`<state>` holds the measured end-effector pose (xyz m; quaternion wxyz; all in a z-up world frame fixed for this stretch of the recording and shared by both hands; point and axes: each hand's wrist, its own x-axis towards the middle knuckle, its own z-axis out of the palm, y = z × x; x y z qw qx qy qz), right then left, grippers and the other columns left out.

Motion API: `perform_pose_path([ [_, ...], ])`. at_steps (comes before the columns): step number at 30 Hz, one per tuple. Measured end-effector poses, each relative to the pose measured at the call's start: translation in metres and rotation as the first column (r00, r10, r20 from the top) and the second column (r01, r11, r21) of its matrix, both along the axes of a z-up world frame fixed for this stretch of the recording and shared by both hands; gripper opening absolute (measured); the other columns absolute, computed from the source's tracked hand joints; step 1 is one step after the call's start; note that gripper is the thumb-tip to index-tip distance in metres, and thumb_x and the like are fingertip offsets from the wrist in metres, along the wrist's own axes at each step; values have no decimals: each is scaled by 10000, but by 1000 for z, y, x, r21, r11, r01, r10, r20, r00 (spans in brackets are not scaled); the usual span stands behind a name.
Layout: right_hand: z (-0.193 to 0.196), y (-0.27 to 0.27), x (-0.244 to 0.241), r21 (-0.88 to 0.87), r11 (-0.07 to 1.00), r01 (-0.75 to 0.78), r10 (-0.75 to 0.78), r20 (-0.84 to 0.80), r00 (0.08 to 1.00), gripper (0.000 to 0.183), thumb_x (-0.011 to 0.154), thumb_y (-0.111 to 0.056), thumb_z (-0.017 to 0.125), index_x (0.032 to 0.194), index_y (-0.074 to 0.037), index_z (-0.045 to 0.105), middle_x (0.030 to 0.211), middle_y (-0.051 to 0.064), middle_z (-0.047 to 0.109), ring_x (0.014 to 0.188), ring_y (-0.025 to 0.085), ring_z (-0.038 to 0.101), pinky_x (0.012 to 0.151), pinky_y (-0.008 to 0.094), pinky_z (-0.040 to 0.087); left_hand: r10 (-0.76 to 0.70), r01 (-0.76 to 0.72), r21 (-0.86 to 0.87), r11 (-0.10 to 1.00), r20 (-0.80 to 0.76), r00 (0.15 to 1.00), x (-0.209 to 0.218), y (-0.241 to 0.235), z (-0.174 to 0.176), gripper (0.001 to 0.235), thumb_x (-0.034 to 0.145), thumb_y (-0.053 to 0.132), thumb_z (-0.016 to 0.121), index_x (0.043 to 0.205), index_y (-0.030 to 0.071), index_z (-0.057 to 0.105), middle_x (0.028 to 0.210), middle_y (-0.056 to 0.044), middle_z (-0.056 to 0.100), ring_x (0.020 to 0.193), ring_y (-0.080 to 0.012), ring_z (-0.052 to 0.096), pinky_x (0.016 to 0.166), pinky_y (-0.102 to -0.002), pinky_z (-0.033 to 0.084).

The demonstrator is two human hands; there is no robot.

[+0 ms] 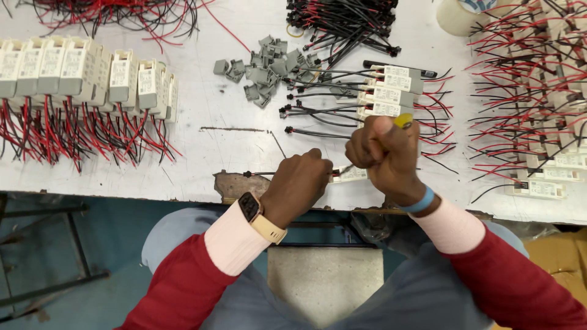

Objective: The person uses a yellow-handled screwdriver to connect red and black wires to small white electrical modules on a workbench. They repeatedly pick up modules, insert wires into terminals, tighten screws, and place the finished units aside.

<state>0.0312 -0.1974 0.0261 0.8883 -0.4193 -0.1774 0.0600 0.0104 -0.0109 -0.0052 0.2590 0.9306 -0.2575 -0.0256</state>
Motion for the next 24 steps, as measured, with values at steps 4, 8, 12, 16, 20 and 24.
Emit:
perform_pose_path([
  [4,30,-14,-4,-738,668,94,-34,95,995,434,982,-364,708,729,-42,566,613,29,495,537,165,411,489,315,328,-68,69,-23,997,47,997,-1,6,5,151,774,-1,660,895,58,729,901,-164,644,692,-368,674,593,-476,523],
  [8,36,-12,-7,-992,-20,128,175,123,977,469,748,-402,846,1076,-96,709,753,130,696,662,337,644,556,436,499,-100,101,-28,994,55,993,-3,9,5,250,801,17,661,1022,93,750,897,-159,644,656,-352,675,565,-471,513],
  [12,19,-9,-14,-930,-340,137,247,53,968,705,669,-345,858,1305,-160,617,857,165,732,809,390,716,676,525,544,-102,100,97,990,19,995,-3,9,8,195,837,74,680,1026,83,723,903,-150,641,673,-343,676,552,-463,501],
  [16,4,-8,-13,-891,-429,151,287,24,958,390,770,-314,813,1082,-109,699,881,143,732,838,368,722,714,497,568,-82,82,0,997,-75,994,-1,11,10,189,873,127,694,1058,115,733,897,-124,651,730,-336,678,619,-459,511],
  [20,11,-22,-10,-926,-369,77,199,2,980,430,701,-288,841,1097,-153,745,876,151,739,803,347,724,743,458,572,-148,143,-188,972,-12,989,21,40,18,286,788,147,789,1072,128,760,1009,-88,699,911,-301,679,799,-425,503],
  [24,34,-66,22,-926,-17,378,-17,378,926,499,694,-310,875,1113,-77,737,915,160,743,783,310,726,732,425,576,411,-272,-438,857,264,872,62,129,38,245,938,84,776,1174,68,711,1212,-119,697,1152,-289,635,1025,-389,488],
])
